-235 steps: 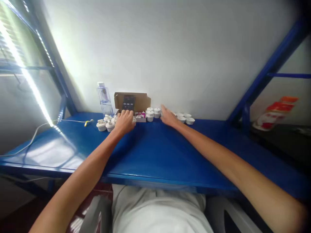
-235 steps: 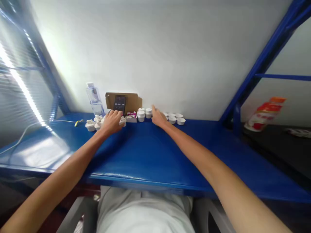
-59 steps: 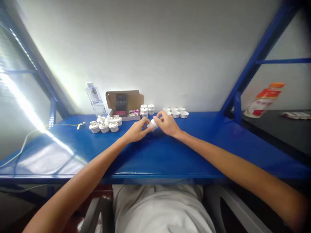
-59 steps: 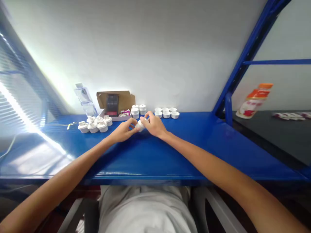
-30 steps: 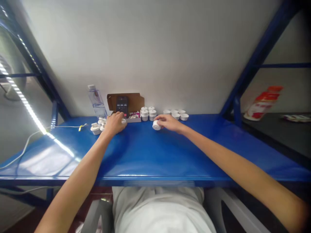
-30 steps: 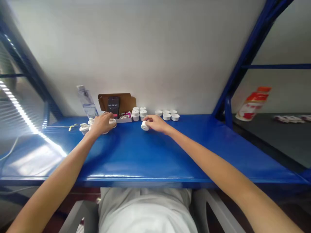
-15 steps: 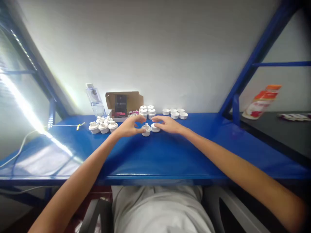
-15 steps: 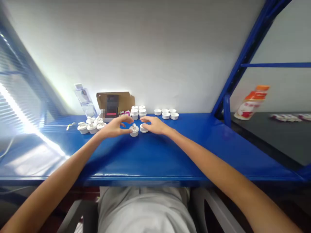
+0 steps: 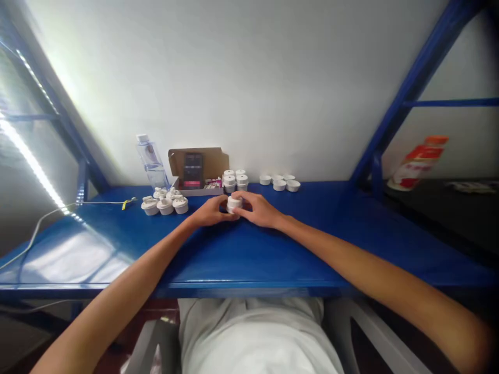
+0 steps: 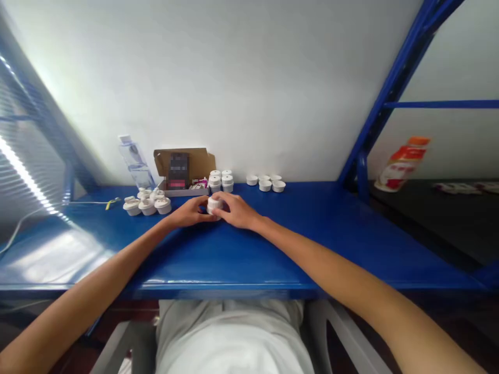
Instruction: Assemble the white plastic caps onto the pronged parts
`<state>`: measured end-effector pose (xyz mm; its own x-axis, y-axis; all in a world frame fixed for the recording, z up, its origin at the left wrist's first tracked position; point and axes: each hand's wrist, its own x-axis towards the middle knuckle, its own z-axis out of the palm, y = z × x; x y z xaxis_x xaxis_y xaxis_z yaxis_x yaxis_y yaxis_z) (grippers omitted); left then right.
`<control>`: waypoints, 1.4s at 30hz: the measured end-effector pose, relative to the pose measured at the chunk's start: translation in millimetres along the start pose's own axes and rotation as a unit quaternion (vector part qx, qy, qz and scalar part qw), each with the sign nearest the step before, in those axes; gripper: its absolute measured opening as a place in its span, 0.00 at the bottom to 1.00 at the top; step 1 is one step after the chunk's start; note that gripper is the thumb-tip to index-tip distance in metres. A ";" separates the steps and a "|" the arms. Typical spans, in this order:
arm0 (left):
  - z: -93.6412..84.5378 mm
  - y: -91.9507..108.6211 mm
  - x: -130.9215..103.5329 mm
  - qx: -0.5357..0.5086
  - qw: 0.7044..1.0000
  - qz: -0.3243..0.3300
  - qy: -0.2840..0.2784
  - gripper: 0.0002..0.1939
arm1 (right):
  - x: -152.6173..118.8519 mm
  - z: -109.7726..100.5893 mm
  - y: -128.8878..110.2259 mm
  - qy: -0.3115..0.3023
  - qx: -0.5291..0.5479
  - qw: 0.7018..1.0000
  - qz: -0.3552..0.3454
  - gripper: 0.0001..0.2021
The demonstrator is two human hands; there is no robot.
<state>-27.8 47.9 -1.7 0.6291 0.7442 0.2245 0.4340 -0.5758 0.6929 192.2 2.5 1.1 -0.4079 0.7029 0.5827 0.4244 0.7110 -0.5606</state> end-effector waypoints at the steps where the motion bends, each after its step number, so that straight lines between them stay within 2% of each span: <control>1: 0.7 -0.8 0.4 -0.010 1.000 -0.004 -0.001 0.27 | -0.8 2.1 1.1 -0.023 0.016 1.000 0.012 0.14; 6: 0.9 4.7 -0.4 -0.100 0.994 -0.023 -0.023 0.26 | -1.2 -2.0 2.9 -0.023 0.067 0.995 0.066 0.16; 9: -5.0 12.0 -2.5 -0.183 0.981 -0.044 -0.038 0.27 | 0.1 -6.6 4.1 -0.015 0.102 0.992 0.069 0.20; 12: -14.3 17.5 -4.4 -0.223 0.974 -0.043 -0.029 0.23 | 0.7 -7.5 5.8 -0.001 0.161 0.985 0.061 0.23; 15: -19.4 19.3 -5.6 -0.242 0.969 -0.033 -0.030 0.21 | -0.4 -6.8 4.3 0.025 0.174 0.984 0.027 0.21; 18: -17.2 19.4 -6.6 -0.293 0.952 -0.065 -0.062 0.22 | -3.4 -6.8 -1.1 0.031 0.111 0.993 -0.036 0.19; 20: -14.3 20.7 -7.8 -0.317 0.942 -0.082 -0.076 0.24 | -5.6 -5.7 -4.5 0.034 0.081 0.995 -0.044 0.19; 23: -11.4 24.7 -10.0 -0.281 0.956 -0.058 -0.069 0.24 | -7.1 -0.2 -4.6 0.060 0.112 0.991 0.042 0.19; 26: -7.8 26.8 -10.2 -0.182 0.982 -0.008 -0.041 0.26 | -5.6 7.6 1.0 0.075 0.198 0.961 0.179 0.21; 29: -2.1 25.1 -7.6 -0.143 0.989 0.025 -0.003 0.31 | -3.4 10.9 4.8 0.063 0.254 0.938 0.228 0.23; 32: 0.6 23.5 -5.1 -0.181 0.983 0.024 0.025 0.32 | -3.8 7.8 2.1 0.079 0.216 0.957 0.179 0.21; 34: -0.7 23.6 -4.6 -0.229 0.973 -0.008 0.025 0.28 | -5.6 4.2 -2.1 0.094 0.149 0.980 0.095 0.19; 36: -2.9 23.8 -4.9 -0.270 0.961 -0.054 0.009 0.27 | -7.6 1.6 -6.1 0.090 0.085 0.992 0.003 0.18; 38: -3.8 23.8 -5.6 -0.284 0.955 -0.086 -0.012 0.30 | -8.8 2.0 -8.1 0.085 0.061 0.994 -0.034 0.18; 40: -2.3 24.1 -6.6 -0.258 0.963 -0.072 -0.017 0.29 | -9.0 5.9 -7.1 0.096 0.101 0.990 0.028 0.19; 42: 1.4 25.8 -7.8 -0.196 0.981 -0.008 0.004 0.26 | -8.3 11.6 -3.7 0.100 0.180 0.966 0.154 0.20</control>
<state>-20.5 26.7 13.5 0.6182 0.7559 0.2154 0.1625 -0.3911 0.9059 184.6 -5.7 -8.5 -0.1276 0.8906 0.4365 0.1784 0.4535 -0.8732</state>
